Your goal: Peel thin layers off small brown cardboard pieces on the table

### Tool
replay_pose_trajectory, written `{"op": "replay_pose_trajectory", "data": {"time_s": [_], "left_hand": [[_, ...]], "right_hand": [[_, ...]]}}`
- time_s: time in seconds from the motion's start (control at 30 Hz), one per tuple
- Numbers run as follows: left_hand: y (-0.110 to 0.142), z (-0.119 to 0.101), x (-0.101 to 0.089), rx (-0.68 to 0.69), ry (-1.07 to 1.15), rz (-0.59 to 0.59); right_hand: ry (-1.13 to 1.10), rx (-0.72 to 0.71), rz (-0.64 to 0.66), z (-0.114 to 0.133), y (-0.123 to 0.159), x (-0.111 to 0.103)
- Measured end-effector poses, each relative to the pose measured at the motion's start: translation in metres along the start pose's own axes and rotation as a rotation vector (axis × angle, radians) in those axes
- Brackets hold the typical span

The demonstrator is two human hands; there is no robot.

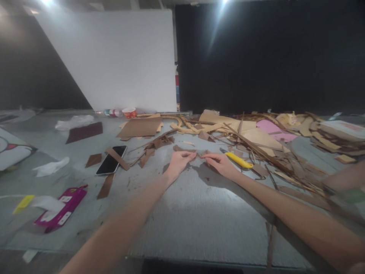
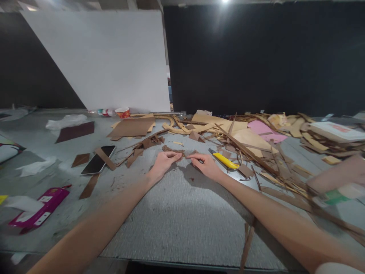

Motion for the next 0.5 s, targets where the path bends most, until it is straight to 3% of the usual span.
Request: {"op": "replay_pose_trajectory", "data": {"time_s": [0.2, 0.37, 0.5], "left_hand": [[0.0, 0.002, -0.001, 0.004, 0.002, -0.016], [0.007, -0.006, 0.005, 0.056, -0.097, 0.004], [0.017, -0.016, 0.015, 0.09, -0.141, 0.049]], "right_hand": [[-0.016, 0.056, -0.066, -0.006, -0.003, -0.004], [0.015, 0.019, 0.038, 0.003, -0.004, 0.005], [0.039, 0.021, 0.044, 0.005, -0.002, 0.006]]}}
Point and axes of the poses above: each hand's wrist, its own y-axis away from the middle knuckle, its own x-axis out of the palm, z = x × y, the point moved 8 cm from there along -y, towards the middle knuckle, and after that the axes turned 1 degree about -y, right-handed, at the moved point
